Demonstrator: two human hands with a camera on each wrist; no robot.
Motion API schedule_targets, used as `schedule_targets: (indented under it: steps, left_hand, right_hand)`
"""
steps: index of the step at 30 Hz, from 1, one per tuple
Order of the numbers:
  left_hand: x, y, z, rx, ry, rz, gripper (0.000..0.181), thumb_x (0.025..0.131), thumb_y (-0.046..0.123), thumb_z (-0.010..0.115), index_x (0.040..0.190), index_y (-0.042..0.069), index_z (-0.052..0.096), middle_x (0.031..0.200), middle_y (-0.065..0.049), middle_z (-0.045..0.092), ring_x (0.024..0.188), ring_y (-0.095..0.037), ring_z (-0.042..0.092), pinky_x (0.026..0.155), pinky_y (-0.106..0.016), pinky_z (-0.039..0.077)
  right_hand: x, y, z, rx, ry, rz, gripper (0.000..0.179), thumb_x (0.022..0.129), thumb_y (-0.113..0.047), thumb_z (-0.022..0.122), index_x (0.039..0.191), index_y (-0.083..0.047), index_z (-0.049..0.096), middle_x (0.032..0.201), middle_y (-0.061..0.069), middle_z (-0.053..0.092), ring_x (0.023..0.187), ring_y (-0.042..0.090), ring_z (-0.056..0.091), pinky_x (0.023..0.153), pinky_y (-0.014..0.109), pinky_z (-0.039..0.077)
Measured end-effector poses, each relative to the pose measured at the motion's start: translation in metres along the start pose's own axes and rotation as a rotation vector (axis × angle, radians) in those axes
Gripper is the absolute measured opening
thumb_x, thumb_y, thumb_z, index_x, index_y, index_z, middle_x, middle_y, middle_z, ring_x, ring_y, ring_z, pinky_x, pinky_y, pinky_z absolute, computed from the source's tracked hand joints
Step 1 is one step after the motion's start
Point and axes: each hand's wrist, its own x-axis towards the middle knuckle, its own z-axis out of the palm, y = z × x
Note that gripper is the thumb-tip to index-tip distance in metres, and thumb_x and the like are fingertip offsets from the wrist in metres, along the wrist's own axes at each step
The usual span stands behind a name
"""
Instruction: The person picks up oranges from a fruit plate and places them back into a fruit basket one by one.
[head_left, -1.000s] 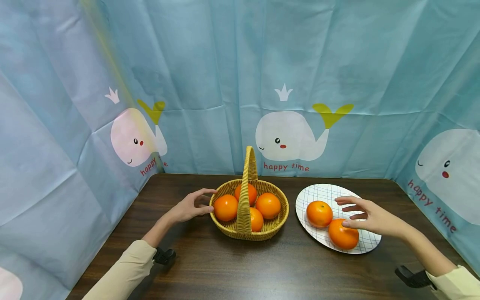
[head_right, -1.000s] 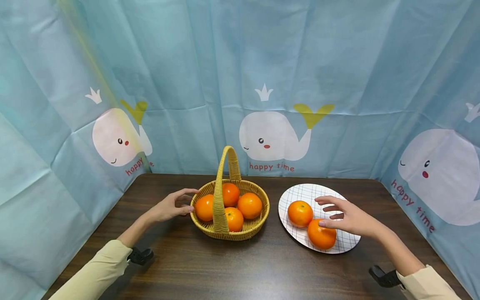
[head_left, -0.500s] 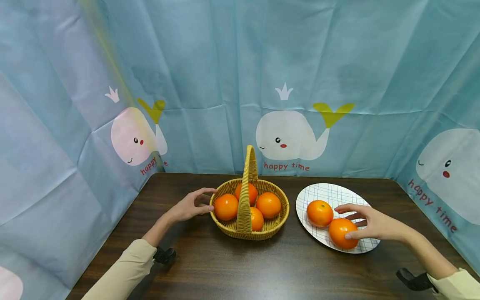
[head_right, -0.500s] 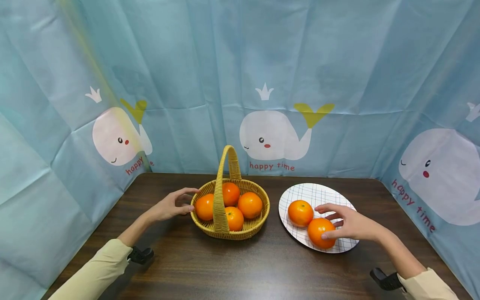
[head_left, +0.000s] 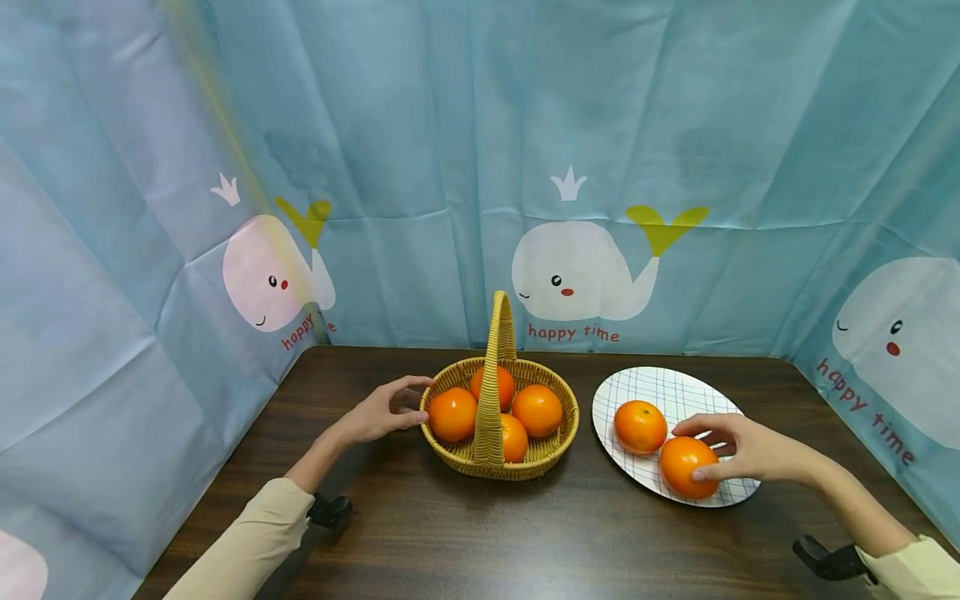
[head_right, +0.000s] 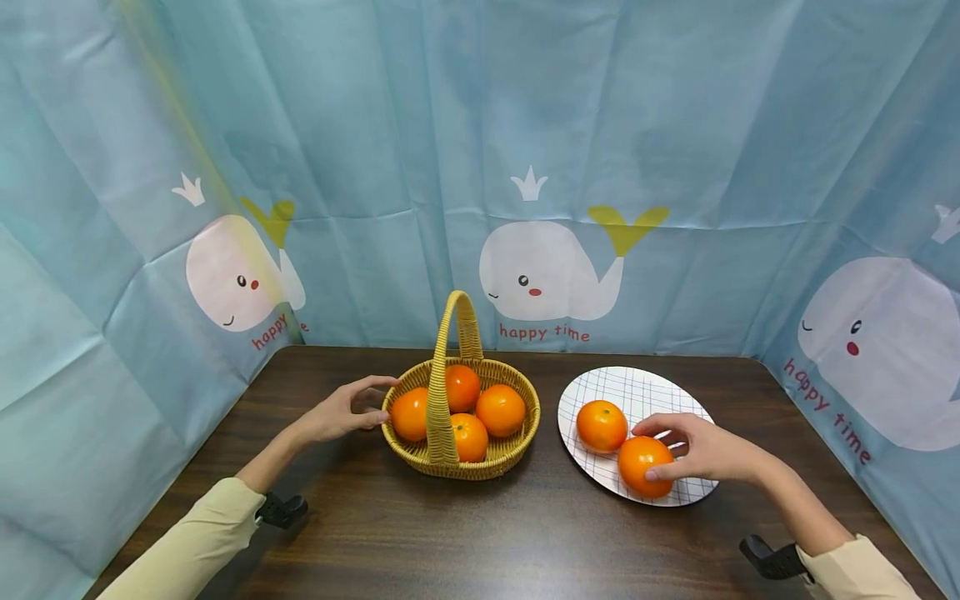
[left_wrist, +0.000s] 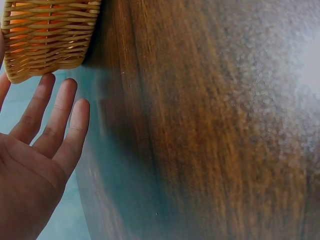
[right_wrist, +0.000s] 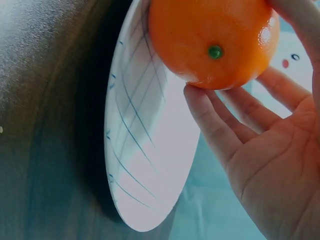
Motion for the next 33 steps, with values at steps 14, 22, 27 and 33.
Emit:
schedule_targets:
  steps: [14,22,27,33]
  left_hand:
    - [0.000,0.002,0.000,0.010,0.003,0.000,0.055,0.101,0.017,0.068,0.150,0.010,0.046,0.150,-0.022,0.042,0.128,-0.042,0.051,0.086,-0.036,0.057]
    - [0.001,0.001,0.001,0.013,0.000,0.004,0.055,0.101,0.017,0.068,0.150,0.009,0.046,0.150,-0.021,0.043,0.127,-0.042,0.051,0.085,-0.035,0.057]
    - [0.001,0.000,0.001,0.020,0.000,0.004,0.055,0.101,0.017,0.068,0.150,0.010,0.046,0.149,-0.019,0.045,0.127,-0.041,0.052,0.086,-0.034,0.057]
    - [0.000,0.001,0.000,0.012,-0.001,0.009,0.055,0.101,0.016,0.067,0.151,0.010,0.046,0.150,-0.021,0.043,0.126,-0.043,0.052,0.083,-0.040,0.058]
  right_hand:
    - [-0.004,-0.008,-0.022,-0.032,0.109,-0.061,0.045,0.087,0.003,0.077,0.130,-0.001,0.062,0.122,0.007,0.067,0.106,0.014,0.065,0.084,0.027,0.056]
    - [0.000,-0.009,-0.032,-0.036,0.148,-0.076,0.047,0.085,0.005,0.077,0.129,-0.001,0.062,0.121,0.007,0.067,0.106,0.015,0.066,0.085,0.027,0.056]
    - [0.003,-0.010,-0.035,-0.014,0.148,-0.103,0.048,0.085,0.008,0.076,0.130,0.000,0.061,0.121,0.008,0.067,0.107,0.017,0.065,0.086,0.026,0.055]
    - [0.008,-0.012,-0.039,-0.001,0.168,-0.105,0.048,0.086,0.008,0.075,0.131,0.002,0.060,0.122,0.012,0.065,0.105,0.020,0.065,0.084,0.029,0.057]
